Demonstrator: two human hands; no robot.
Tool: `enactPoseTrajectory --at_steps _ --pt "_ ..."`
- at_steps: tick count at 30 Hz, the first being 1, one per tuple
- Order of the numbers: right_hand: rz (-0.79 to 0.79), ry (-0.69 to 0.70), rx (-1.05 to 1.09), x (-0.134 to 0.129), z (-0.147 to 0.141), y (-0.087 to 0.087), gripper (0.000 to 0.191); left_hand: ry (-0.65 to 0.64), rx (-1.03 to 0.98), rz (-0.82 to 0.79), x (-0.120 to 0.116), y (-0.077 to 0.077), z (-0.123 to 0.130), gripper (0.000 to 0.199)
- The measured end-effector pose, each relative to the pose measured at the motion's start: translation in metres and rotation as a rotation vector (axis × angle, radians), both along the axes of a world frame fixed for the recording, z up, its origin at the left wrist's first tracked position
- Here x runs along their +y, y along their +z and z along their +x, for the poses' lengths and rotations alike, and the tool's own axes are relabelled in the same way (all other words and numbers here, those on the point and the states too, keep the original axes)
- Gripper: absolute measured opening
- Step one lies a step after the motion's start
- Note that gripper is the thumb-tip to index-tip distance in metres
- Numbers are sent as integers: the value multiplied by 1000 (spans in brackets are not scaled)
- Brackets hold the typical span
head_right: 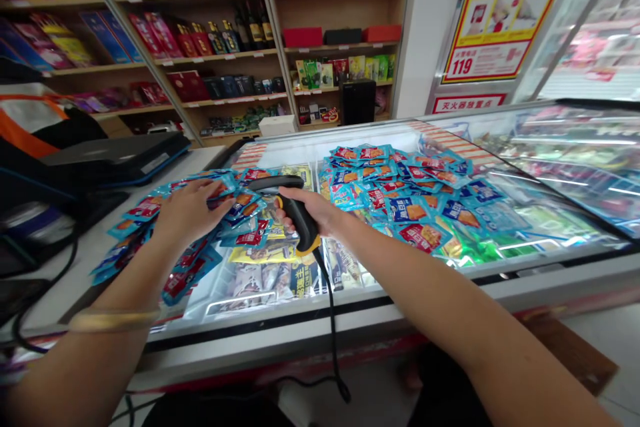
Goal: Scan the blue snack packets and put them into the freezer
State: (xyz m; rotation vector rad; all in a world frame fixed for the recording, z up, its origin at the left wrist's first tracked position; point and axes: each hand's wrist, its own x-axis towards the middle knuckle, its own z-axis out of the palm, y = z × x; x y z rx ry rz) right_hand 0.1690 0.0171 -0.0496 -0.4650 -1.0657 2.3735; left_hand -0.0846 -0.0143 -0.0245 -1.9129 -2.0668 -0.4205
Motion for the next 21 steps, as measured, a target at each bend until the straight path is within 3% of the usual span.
enactPoseTrajectory --at_steps 5,10,14,21 --pt "-5 24 5 -1 0 -2 25 -29 -57 176 -3 1 8 45" --pt "16 -97 -3 2 36 9 24 -136 -136 239 5 8 41 44" --pt "66 -253 -32 6 90 18 23 -293 -223 201 16 2 94 41" --pt "33 -514 -52 10 189 12 17 -553 -272 -86 20 -19 207 42"
